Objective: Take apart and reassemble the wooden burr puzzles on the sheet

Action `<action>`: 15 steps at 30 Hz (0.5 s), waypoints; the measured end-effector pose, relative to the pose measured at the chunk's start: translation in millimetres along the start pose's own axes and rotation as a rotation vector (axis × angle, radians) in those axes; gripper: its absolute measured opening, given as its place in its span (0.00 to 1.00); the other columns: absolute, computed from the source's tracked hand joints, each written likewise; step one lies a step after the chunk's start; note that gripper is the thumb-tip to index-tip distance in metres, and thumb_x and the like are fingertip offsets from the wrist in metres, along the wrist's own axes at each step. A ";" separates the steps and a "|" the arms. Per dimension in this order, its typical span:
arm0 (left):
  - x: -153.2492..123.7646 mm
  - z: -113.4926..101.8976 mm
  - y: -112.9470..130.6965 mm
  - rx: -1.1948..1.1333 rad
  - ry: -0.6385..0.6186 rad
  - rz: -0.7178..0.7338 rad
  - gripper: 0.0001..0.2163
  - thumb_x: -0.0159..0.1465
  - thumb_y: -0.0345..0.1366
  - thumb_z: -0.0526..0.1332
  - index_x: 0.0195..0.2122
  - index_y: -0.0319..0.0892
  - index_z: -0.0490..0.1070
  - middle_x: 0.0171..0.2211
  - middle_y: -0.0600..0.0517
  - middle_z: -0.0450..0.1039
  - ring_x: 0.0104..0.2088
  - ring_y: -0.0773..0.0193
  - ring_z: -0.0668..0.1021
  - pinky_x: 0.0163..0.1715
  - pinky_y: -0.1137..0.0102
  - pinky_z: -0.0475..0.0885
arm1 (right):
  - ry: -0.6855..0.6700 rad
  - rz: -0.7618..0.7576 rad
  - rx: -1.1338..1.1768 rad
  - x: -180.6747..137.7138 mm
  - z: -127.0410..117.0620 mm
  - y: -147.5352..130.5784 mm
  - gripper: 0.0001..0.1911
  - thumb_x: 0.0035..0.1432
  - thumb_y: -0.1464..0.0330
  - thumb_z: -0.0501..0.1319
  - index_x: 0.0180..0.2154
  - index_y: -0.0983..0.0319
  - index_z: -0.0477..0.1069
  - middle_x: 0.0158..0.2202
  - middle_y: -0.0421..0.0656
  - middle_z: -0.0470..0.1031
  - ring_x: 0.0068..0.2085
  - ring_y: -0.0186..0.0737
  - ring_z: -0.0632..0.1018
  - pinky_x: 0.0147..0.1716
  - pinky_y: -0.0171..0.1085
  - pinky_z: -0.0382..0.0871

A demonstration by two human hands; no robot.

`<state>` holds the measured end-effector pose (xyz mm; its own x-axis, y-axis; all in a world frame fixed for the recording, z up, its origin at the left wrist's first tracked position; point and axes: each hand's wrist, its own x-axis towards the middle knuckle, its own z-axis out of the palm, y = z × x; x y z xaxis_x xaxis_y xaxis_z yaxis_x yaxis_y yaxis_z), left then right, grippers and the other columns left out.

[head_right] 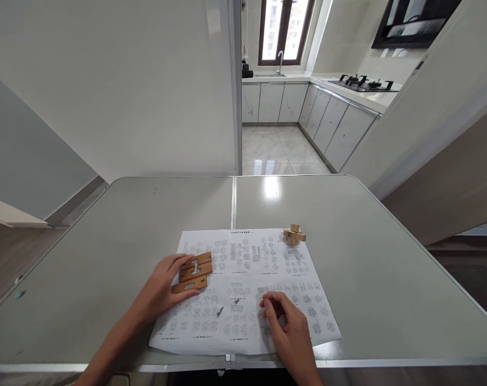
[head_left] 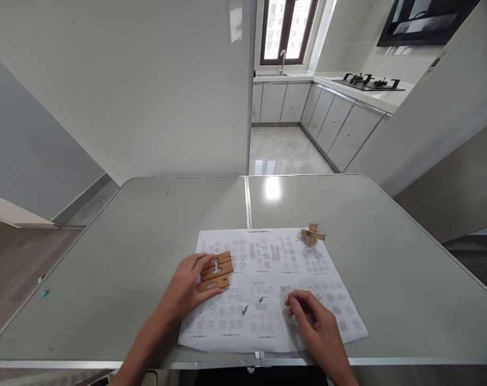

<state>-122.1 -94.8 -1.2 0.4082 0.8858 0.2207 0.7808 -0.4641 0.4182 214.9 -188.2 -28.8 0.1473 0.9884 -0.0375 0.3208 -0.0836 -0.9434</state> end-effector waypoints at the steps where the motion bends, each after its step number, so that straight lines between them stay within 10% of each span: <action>1: 2.8 3.8 6.0 -0.008 0.006 0.009 0.34 0.60 0.49 0.76 0.64 0.49 0.67 0.58 0.43 0.75 0.56 0.45 0.79 0.56 0.50 0.76 | -0.009 -0.006 0.001 0.5 -0.6 0.6 0.21 0.69 0.48 0.60 0.39 0.58 0.79 0.34 0.46 0.83 0.34 0.47 0.83 0.36 0.39 0.79; 15: 31.7 53.9 71.3 -0.236 -0.062 -0.041 0.39 0.52 0.47 0.81 0.63 0.51 0.67 0.59 0.44 0.70 0.59 0.43 0.73 0.59 0.47 0.72 | -0.068 0.000 0.009 0.5 -2.0 8.7 0.18 0.73 0.53 0.57 0.42 0.58 0.76 0.38 0.46 0.82 0.37 0.44 0.82 0.39 0.37 0.76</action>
<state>-28.0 -99.7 -11.9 0.4126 0.8988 0.1483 0.6679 -0.4092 0.6217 219.7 -188.8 -36.4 0.0830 0.9948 -0.0597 0.3128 -0.0829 -0.9462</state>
